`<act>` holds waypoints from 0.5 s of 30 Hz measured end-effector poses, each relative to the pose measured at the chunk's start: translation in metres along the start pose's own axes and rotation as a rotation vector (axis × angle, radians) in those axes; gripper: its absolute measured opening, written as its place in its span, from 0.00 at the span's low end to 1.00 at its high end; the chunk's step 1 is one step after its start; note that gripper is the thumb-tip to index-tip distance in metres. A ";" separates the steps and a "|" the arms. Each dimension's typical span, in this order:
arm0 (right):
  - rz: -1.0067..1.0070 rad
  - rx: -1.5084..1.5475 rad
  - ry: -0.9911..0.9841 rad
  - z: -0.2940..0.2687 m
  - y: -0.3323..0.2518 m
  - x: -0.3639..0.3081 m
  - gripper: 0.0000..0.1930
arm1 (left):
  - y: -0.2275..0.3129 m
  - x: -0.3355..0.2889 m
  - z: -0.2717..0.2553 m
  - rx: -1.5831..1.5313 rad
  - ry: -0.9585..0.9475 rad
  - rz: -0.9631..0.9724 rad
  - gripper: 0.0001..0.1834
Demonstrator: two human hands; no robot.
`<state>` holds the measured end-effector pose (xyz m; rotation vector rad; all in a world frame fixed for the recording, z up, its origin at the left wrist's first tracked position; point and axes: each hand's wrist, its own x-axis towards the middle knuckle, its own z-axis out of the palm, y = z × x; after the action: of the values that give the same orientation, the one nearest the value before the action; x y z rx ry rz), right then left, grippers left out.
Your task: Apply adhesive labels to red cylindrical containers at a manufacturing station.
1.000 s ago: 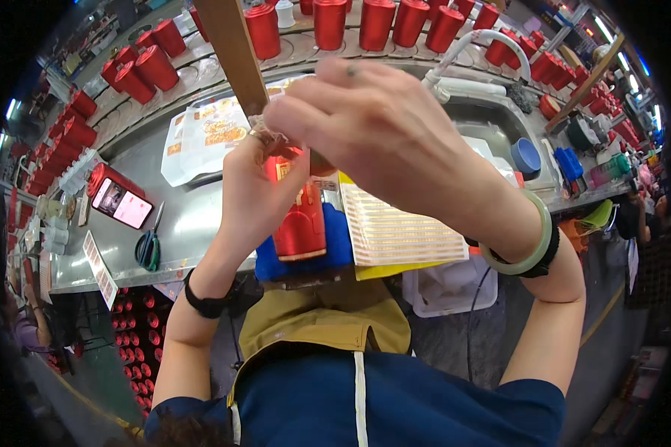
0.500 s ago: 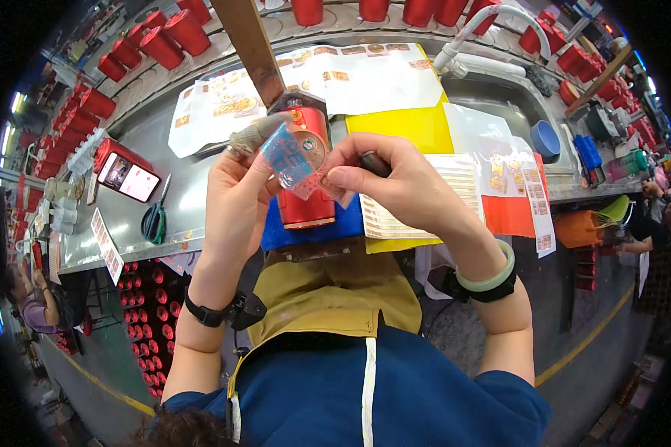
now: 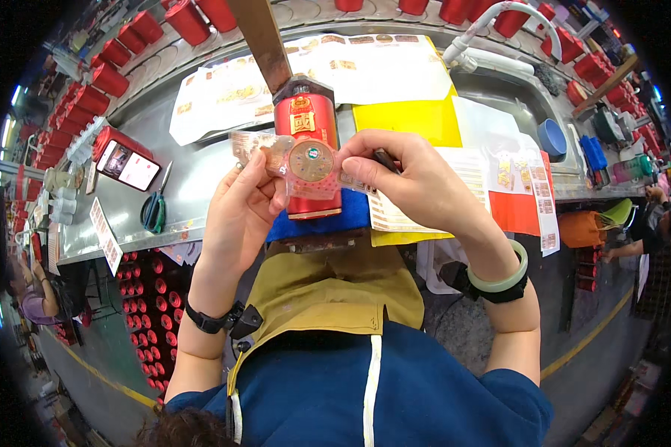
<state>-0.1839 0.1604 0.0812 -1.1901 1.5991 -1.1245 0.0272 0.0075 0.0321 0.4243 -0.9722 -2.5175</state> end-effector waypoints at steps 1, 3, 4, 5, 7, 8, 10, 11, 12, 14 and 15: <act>-0.015 -0.002 0.019 0.002 0.001 0.001 0.09 | 0.000 -0.003 0.002 0.020 0.019 0.009 0.12; 0.007 -0.042 0.003 0.006 -0.006 -0.001 0.08 | -0.002 -0.010 0.002 0.038 0.041 0.012 0.13; 0.022 -0.085 -0.015 0.008 -0.007 -0.003 0.08 | -0.004 -0.018 0.000 0.198 0.009 0.061 0.15; 0.008 -0.089 -0.039 0.011 -0.006 -0.006 0.08 | -0.006 -0.027 -0.002 0.361 -0.024 0.108 0.16; 0.037 -0.096 -0.083 0.017 -0.008 -0.015 0.07 | -0.008 -0.044 0.000 0.277 0.004 -0.010 0.24; 0.068 -0.070 -0.092 0.022 -0.003 -0.018 0.07 | -0.008 -0.049 0.006 0.200 -0.013 -0.053 0.29; -0.027 -0.157 -0.078 0.029 0.004 -0.022 0.06 | -0.022 -0.057 -0.002 0.191 -0.021 -0.037 0.32; -0.022 -0.154 -0.079 0.031 0.006 -0.023 0.06 | -0.027 -0.058 -0.005 0.183 -0.034 -0.017 0.35; 0.006 -0.144 -0.060 0.033 0.008 -0.023 0.06 | -0.028 -0.057 -0.005 0.181 -0.032 -0.020 0.35; 0.039 -0.128 -0.052 0.035 0.009 -0.020 0.06 | -0.028 -0.055 -0.006 0.203 0.010 0.008 0.37; 0.062 -0.130 -0.045 0.034 0.006 -0.017 0.07 | -0.025 -0.055 -0.005 0.240 0.017 0.007 0.39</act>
<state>-0.1491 0.1719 0.0689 -1.2325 1.6843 -0.9605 0.0703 0.0472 0.0184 0.5117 -1.2727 -2.3946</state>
